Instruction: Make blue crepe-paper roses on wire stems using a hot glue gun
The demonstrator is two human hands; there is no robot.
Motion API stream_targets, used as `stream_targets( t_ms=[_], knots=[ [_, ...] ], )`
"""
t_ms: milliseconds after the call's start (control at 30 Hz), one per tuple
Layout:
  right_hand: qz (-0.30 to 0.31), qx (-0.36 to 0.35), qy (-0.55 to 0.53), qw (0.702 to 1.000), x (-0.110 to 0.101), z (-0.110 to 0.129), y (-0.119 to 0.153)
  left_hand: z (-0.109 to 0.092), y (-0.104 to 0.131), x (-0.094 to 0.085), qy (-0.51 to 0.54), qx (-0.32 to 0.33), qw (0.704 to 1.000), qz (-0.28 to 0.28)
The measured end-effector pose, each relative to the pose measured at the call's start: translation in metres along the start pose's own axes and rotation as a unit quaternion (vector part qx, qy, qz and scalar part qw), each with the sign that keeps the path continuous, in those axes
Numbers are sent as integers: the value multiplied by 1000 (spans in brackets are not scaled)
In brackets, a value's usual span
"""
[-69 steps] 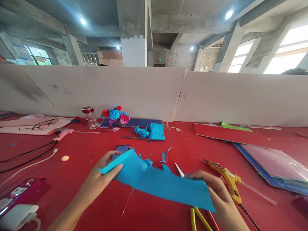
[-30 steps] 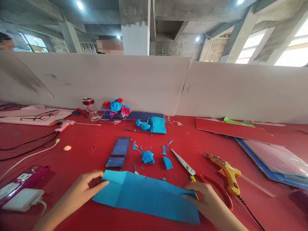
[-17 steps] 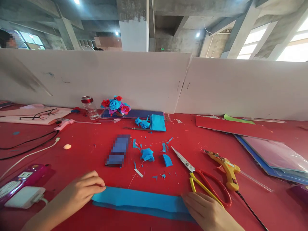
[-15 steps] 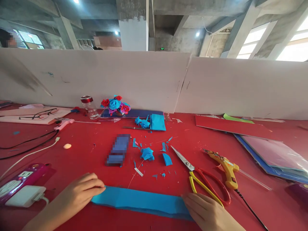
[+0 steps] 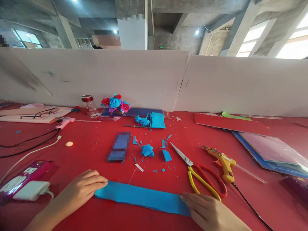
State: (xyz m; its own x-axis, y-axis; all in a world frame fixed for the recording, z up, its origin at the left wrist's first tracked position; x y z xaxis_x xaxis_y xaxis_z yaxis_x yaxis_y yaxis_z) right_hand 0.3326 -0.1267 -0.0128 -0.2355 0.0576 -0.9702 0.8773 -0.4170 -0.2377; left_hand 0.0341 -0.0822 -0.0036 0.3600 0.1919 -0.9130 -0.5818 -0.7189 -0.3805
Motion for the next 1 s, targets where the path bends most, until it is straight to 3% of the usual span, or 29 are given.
stream_targets(
  t_ms=[167,300,433,533,600,733,800,900,1000],
  knots=[
    [24,-19,-45,998,0,-2,2,1,2,4,0,-8,1000,18],
    [17,-62,-20,998,-5,0,10,4,7,8,-20,-14,999,28],
    [-19,-24,-30,999,-15,-2,10,2,11,4,-90,-5,996,13],
    [-34,-3,-92,995,-23,2,-4,-16,2,-4,-140,-18,990,-15],
    [-4,15,-111,994,-23,5,-18,-41,-11,-4,-124,-12,992,-28],
    [54,25,-113,992,-21,12,-43,-100,-33,36,-78,76,993,40],
    [54,21,-115,992,-22,14,-49,-114,-33,55,-70,110,991,44],
    [54,34,-127,990,-22,13,-50,-109,-24,69,-91,111,989,32],
    [65,60,-154,984,-20,10,-52,-98,-14,69,-108,103,988,40]
  ],
)
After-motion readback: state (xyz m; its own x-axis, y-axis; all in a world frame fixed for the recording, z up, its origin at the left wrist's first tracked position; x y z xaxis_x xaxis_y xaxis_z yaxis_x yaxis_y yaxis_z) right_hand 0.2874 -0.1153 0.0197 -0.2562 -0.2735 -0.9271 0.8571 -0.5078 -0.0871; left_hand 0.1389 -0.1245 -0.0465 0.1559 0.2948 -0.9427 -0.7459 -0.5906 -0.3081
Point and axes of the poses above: each hand's wrist, its own y-axis away from the middle knuckle, its own x-axis out of the palm, z = x × y, the point moved 9 cm from there along -y, towards the middle knuckle, and after that the axes turned 8 degrees about -x, right-handed, at the moved point
